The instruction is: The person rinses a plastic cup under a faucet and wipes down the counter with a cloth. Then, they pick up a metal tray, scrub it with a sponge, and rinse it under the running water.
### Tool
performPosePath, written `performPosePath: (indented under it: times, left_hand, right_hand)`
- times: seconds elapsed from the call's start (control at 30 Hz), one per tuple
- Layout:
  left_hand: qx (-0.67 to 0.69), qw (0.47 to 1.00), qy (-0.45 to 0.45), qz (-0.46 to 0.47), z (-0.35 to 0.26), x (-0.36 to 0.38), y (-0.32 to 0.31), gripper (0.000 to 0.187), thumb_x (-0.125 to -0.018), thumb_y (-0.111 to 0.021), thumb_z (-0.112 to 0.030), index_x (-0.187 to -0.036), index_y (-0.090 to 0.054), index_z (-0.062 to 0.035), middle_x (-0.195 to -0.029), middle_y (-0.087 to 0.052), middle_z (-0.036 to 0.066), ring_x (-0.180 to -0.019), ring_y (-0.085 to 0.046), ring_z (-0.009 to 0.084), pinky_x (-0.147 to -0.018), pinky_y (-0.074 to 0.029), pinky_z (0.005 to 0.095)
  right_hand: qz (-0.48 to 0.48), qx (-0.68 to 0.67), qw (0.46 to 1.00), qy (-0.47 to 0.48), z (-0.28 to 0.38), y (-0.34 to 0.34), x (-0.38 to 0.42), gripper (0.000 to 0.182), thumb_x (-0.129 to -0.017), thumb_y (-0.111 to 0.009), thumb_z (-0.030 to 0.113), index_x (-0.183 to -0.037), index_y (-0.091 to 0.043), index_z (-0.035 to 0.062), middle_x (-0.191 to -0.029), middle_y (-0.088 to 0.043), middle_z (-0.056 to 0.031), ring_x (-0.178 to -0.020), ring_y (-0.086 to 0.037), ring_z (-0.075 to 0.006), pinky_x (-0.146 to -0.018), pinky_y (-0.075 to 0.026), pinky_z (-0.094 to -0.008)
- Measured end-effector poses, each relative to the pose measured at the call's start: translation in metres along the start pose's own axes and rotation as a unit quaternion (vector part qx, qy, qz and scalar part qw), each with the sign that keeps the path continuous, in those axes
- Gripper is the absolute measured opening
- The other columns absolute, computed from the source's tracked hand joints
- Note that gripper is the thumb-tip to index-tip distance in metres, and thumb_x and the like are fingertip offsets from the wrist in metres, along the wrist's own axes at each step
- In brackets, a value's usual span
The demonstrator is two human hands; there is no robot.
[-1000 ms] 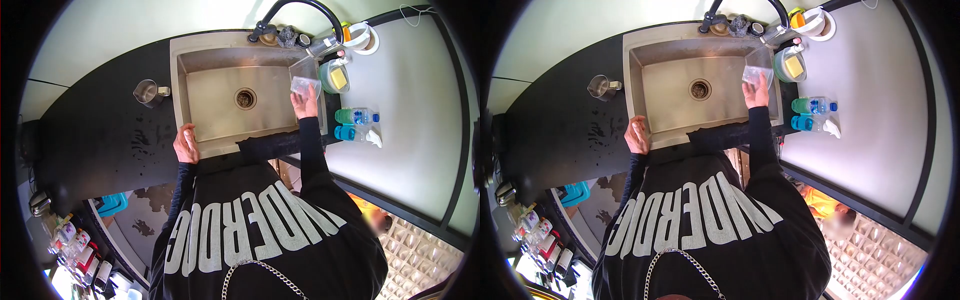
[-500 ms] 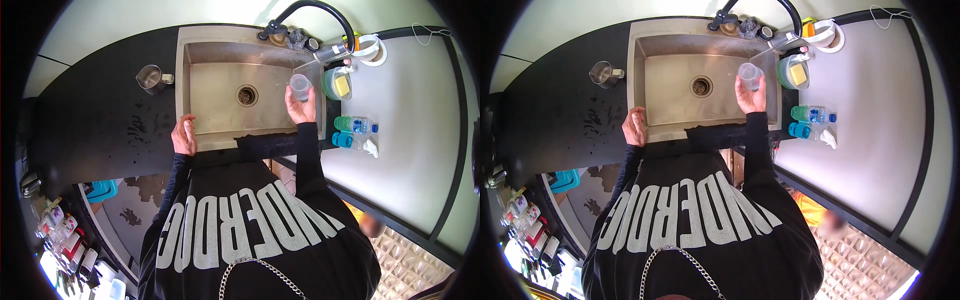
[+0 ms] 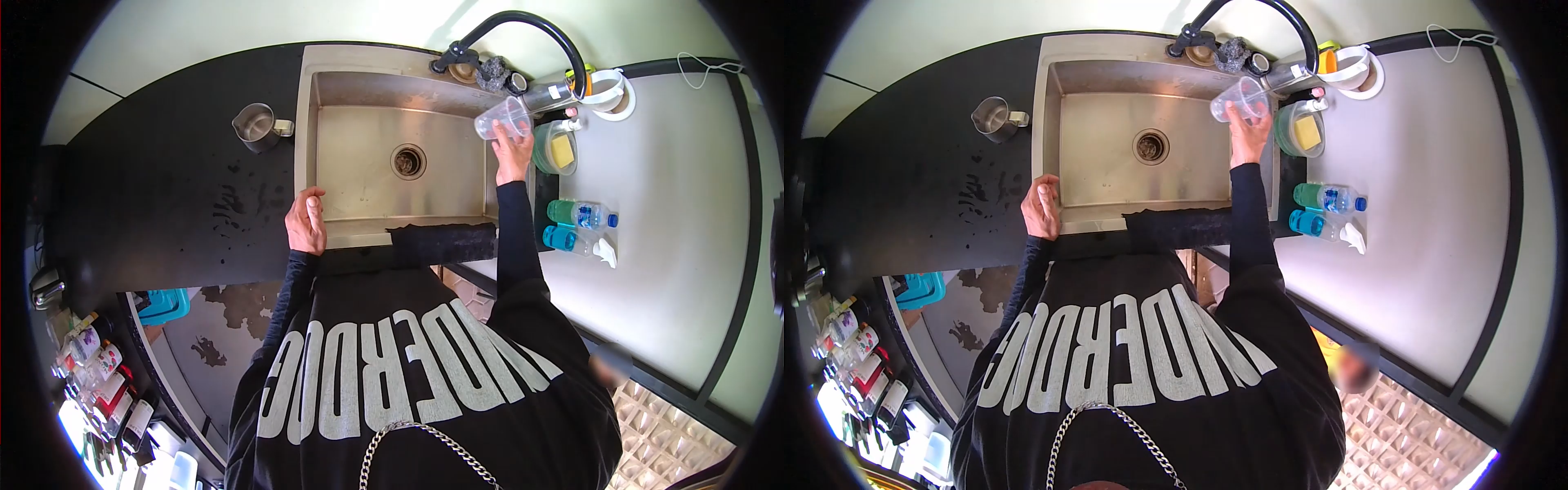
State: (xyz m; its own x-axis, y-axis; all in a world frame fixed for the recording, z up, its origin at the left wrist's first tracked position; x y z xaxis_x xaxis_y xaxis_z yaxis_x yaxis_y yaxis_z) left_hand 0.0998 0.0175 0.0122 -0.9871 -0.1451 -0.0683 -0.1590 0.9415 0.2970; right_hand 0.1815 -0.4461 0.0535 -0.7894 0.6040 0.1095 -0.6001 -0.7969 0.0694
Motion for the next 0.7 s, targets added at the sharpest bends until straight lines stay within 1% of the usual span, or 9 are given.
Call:
performPosePath:
  times: [0.03, 0.1, 0.13, 0.2, 0.27, 0.37, 0.43, 0.57, 0.7]
  left_hand:
    - [-0.002, 1.000, 0.002, 0.000, 0.001, 0.001, 0.001, 0.052, -0.106, -0.038, -0.045, -0.101, -0.063, 0.0001, -0.069, -0.050, 0.008, -0.063, -0.052, 0.0185, -0.064, -0.044, 0.0313]
    - [0.004, 1.000, -0.001, 0.003, 0.001, 0.001, -0.001, 0.051, -0.106, -0.038, -0.045, -0.101, -0.063, 0.0000, -0.069, -0.050, 0.008, -0.063, -0.052, 0.0183, -0.063, -0.044, 0.0313]
    - [0.003, 1.000, 0.000, 0.005, -0.001, 0.001, -0.001, 0.051, -0.106, -0.038, -0.045, -0.101, -0.063, 0.0000, -0.069, -0.050, 0.008, -0.063, -0.052, 0.0183, -0.063, -0.044, 0.0313]
    - [-0.008, 1.000, -0.014, -0.014, -0.008, -0.001, 0.001, 0.056, -0.106, -0.036, -0.047, -0.100, -0.065, 0.0002, -0.068, -0.049, 0.003, -0.062, -0.048, 0.0123, -0.060, -0.040, 0.0271]
    - [-0.007, 1.000, -0.012, -0.011, -0.007, -0.001, 0.000, 0.056, -0.106, -0.036, -0.047, -0.100, -0.065, 0.0002, -0.068, -0.049, 0.003, -0.062, -0.048, 0.0123, -0.059, -0.040, 0.0270]
    - [-0.010, 1.000, -0.010, -0.011, -0.003, -0.001, 0.000, 0.055, -0.106, -0.036, -0.047, -0.101, -0.065, 0.0000, -0.067, -0.049, 0.003, -0.061, -0.048, 0.0124, -0.059, -0.040, 0.0270]
    - [-0.012, 1.000, -0.015, -0.010, -0.005, 0.000, 0.001, 0.055, -0.106, -0.036, -0.047, -0.101, -0.065, -0.0001, -0.067, -0.049, 0.003, -0.061, -0.048, 0.0124, -0.059, -0.040, 0.0271]
    - [-0.012, 1.000, -0.005, 0.000, -0.006, 0.000, 0.000, 0.051, -0.106, -0.038, -0.044, -0.102, -0.064, -0.0003, -0.069, -0.050, 0.007, -0.063, -0.051, 0.0183, -0.063, -0.044, 0.0307]
    - [-0.007, 1.000, 0.001, 0.005, -0.003, 0.000, -0.001, 0.052, -0.106, -0.038, -0.045, -0.102, -0.064, -0.0001, -0.069, -0.050, 0.006, -0.063, -0.051, 0.0176, -0.063, -0.044, 0.0305]
  right_hand:
    - [0.001, 0.001, 1.000, -0.003, -0.002, 0.000, -0.005, 0.081, -0.079, -0.085, 0.014, -0.141, -0.033, 0.0084, -0.140, -0.045, -0.0130, -0.123, -0.053, -0.0260, -0.100, -0.045, -0.0403]
    - [-0.034, 0.009, 0.989, 0.141, 0.027, 0.007, -0.006, 0.083, -0.080, -0.085, 0.012, -0.142, -0.031, 0.0042, -0.138, -0.046, -0.0139, -0.123, -0.054, -0.0276, -0.099, -0.047, -0.0369]
    - [-0.032, -0.029, 0.986, 0.160, 0.037, 0.002, -0.001, 0.083, -0.076, -0.087, 0.008, -0.139, -0.034, -0.0006, -0.138, -0.045, -0.0180, -0.127, -0.051, -0.0272, -0.105, -0.047, -0.0413]
    - [-0.011, 0.008, 0.986, 0.163, 0.039, -0.001, -0.002, 0.081, -0.078, -0.085, 0.008, -0.140, -0.033, 0.0001, -0.136, -0.046, -0.0172, -0.124, -0.053, -0.0276, -0.102, -0.048, -0.0397]
    - [0.012, 0.044, 0.985, 0.167, 0.040, -0.005, -0.001, 0.080, -0.080, -0.084, 0.008, -0.141, -0.032, 0.0009, -0.135, -0.047, -0.0163, -0.120, -0.056, -0.0280, -0.100, -0.049, -0.0382]
    - [-0.052, -0.028, 0.987, 0.147, 0.042, 0.009, 0.011, 0.077, -0.079, -0.084, 0.009, -0.139, -0.037, 0.0021, -0.132, -0.050, -0.0165, -0.122, -0.053, -0.0253, -0.100, -0.049, -0.0370]
    - [-0.053, 0.010, 0.985, 0.164, 0.044, 0.011, 0.009, 0.076, -0.079, -0.085, 0.009, -0.139, -0.037, 0.0029, -0.131, -0.051, -0.0163, -0.120, -0.053, -0.0241, -0.100, -0.049, -0.0361]
    - [-0.062, 0.018, 0.984, 0.169, 0.053, 0.012, 0.013, 0.076, -0.079, -0.085, 0.012, -0.139, -0.038, 0.0042, -0.133, -0.051, -0.0149, -0.120, -0.052, -0.0233, -0.100, -0.048, -0.0355]
    - [0.023, 0.122, 0.969, 0.215, 0.050, -0.014, 0.026, 0.079, -0.078, -0.086, 0.013, -0.141, -0.038, 0.0057, -0.134, -0.051, -0.0143, -0.124, -0.051, -0.0227, -0.105, -0.045, -0.0383]
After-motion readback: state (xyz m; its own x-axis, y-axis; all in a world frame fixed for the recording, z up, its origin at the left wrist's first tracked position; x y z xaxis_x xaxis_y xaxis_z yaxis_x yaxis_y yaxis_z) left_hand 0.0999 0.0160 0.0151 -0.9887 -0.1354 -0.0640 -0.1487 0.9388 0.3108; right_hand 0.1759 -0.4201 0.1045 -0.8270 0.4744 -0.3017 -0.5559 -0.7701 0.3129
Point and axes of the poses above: each hand's wrist, its own x-axis away from the middle knuckle, its own y-axis out of the back of the hand, z = x × y, the point moved 10 cm from there along -x, towards the middle knuckle
